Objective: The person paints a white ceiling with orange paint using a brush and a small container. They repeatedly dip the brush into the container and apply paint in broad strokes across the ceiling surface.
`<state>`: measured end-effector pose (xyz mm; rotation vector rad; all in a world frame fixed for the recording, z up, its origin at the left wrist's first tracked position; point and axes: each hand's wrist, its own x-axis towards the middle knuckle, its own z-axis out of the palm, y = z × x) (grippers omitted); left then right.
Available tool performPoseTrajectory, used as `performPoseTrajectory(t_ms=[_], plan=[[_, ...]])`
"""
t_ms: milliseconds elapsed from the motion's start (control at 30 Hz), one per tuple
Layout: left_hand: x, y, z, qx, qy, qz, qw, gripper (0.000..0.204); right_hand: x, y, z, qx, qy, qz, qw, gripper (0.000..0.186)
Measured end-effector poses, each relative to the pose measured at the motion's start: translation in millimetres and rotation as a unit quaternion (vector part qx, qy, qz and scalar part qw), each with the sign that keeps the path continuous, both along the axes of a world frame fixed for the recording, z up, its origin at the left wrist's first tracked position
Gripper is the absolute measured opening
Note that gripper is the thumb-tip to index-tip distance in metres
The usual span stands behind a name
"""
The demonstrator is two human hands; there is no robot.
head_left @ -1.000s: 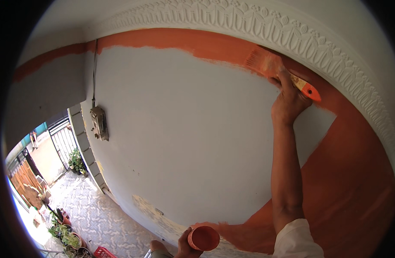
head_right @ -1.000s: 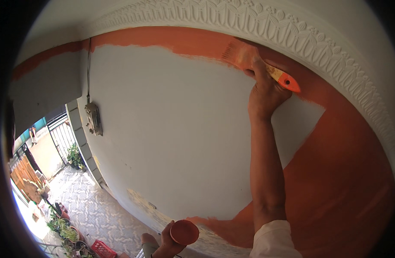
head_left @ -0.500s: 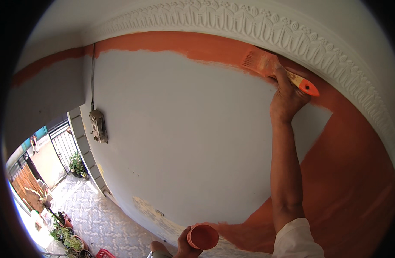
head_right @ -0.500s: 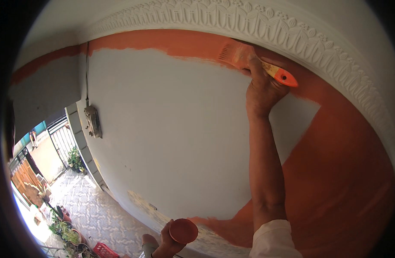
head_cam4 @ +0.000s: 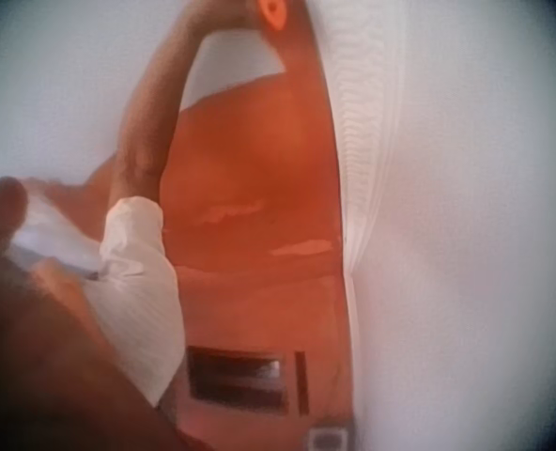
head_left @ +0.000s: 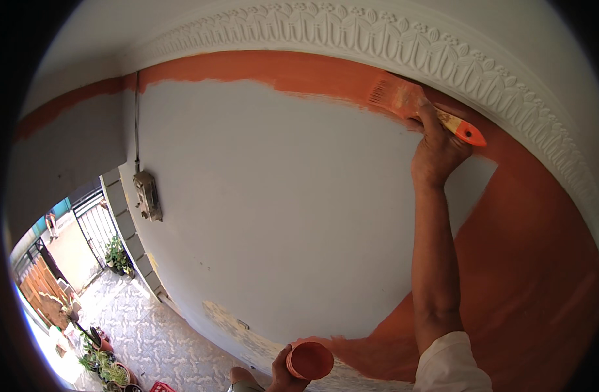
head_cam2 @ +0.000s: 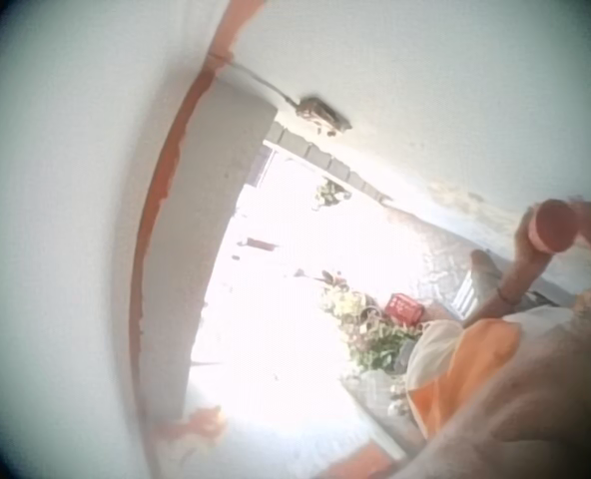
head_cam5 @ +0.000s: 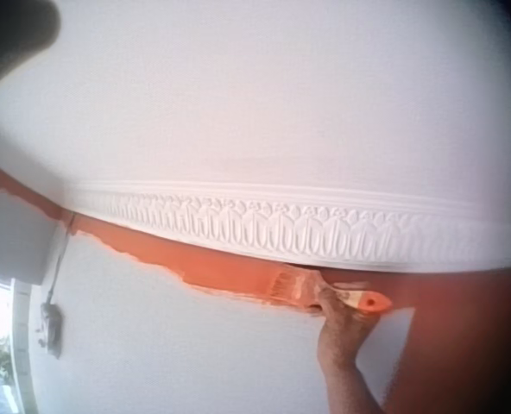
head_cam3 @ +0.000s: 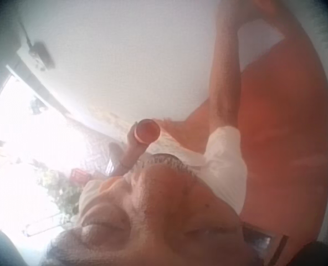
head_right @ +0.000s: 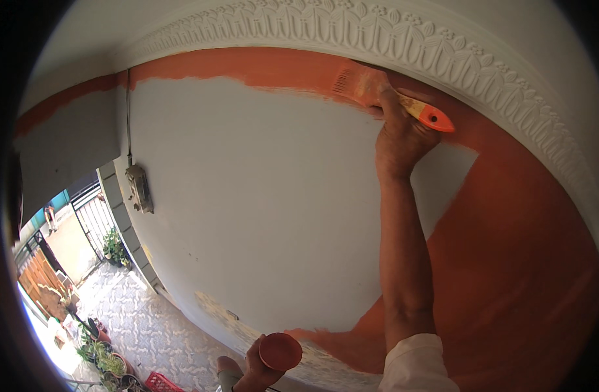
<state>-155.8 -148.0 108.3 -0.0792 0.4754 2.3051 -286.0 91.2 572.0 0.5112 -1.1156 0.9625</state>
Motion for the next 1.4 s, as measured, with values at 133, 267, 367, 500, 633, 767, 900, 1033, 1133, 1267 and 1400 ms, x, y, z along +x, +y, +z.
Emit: performPoseTrajectory(t_ms=[133, 267, 367, 500, 633, 767, 900, 1033, 1133, 1267, 1400], plan=[[2, 3, 6, -0.018, -0.063, 0.001, 0.998, 0.059, 11, 2, -1, -0.005, -0.019, -0.008, 1.0, 0.015], [4, 6, 3, -0.016, -0.065, -0.003, 0.998, 0.059, 17, 6, -2, -0.017, -0.014, -0.013, 1.0, 0.017], [4, 7, 3, -0.015, -0.067, -0.01, 0.998, 0.059, 23, 14, -2, -0.005, -0.016, -0.019, 1.0, 0.018], [6, 7, 5, -0.016, -0.064, -0.008, 0.998, 0.059, 28, 17, -2, -0.005, -0.005, -0.019, 1.0, 0.021], [6, 8, -15, -0.018, -0.02, -0.019, 0.999, 0.058, 35, 22, -1, -0.01, 0.002, -0.025, 1.0, 0.02], [6, 4, -40, -0.042, 0.042, -0.033, 0.998, 0.057, 47, 30, -1, -0.015, -0.01, -0.052, 0.998, 0.016], [12, 11, 10, -0.054, -0.047, -0.014, 0.997, 0.055, 57, 37, 0, -0.033, -0.007, -0.05, 0.998, 0.014], [15, 15, 13, -0.03, -0.069, -0.014, 0.997, 0.054, 68, 49, -1, -0.021, -0.004, -0.065, 0.998, 0.013], [16, 17, 9, -0.034, -0.078, -0.016, 0.996, 0.053, 77, 55, 0, -0.019, 0.001, -0.078, 0.997, 0.013], [20, 19, 15, -0.033, -0.065, -0.027, 0.997, 0.051, 87, 62, -1, -0.023, -0.001, -0.077, 0.997, 0.013], [20, 21, 8, -0.025, -0.075, -0.021, 0.997, 0.051, 94, 65, -1, -0.031, -0.008, -0.093, 0.995, 0.013]])
